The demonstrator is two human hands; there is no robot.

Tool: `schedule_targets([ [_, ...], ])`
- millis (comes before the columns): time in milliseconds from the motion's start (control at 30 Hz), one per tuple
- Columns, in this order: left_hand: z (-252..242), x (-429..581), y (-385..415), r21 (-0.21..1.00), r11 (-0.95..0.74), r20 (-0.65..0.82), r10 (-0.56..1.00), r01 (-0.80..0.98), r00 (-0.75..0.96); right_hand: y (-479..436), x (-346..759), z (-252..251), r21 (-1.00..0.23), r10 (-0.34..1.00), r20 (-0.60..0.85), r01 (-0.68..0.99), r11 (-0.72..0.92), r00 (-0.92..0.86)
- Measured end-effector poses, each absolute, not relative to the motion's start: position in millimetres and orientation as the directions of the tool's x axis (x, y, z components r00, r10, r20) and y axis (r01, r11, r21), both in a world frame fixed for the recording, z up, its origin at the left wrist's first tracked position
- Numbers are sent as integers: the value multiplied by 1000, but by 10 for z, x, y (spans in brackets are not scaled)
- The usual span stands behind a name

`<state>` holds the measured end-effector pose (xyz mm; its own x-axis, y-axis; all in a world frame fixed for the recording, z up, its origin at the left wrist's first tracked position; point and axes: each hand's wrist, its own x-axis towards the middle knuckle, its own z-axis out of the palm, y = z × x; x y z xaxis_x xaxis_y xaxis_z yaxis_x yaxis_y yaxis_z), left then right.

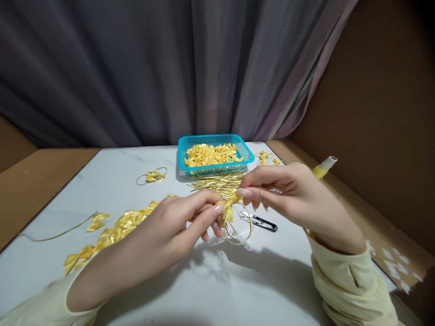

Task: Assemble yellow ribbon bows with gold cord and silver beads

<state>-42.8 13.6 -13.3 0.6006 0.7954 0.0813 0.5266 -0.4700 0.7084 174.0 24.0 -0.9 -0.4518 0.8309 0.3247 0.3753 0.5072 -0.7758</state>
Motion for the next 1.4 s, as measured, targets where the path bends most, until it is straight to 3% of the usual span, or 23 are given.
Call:
schedule_targets([
  [167, -133, -409, 150, 709, -479, 83, 786, 518, 612, 252, 1760, -56, -700, 812, 384, 435, 567, -439],
  [500, -144, -414, 143, 676, -515, 89, 767, 527, 635, 254, 1755, -46, -676, 813, 361, 473, 565, -456],
  [1033, -281, -460, 153, 406, -762, 273, 628, 505, 728, 206, 1744, 3, -643, 829, 308, 540, 543, -467],
  [1400, -306, -459, 150, 371, -778, 302, 618, 508, 726, 263, 1792, -14, -664, 810, 295, 500, 556, -507],
])
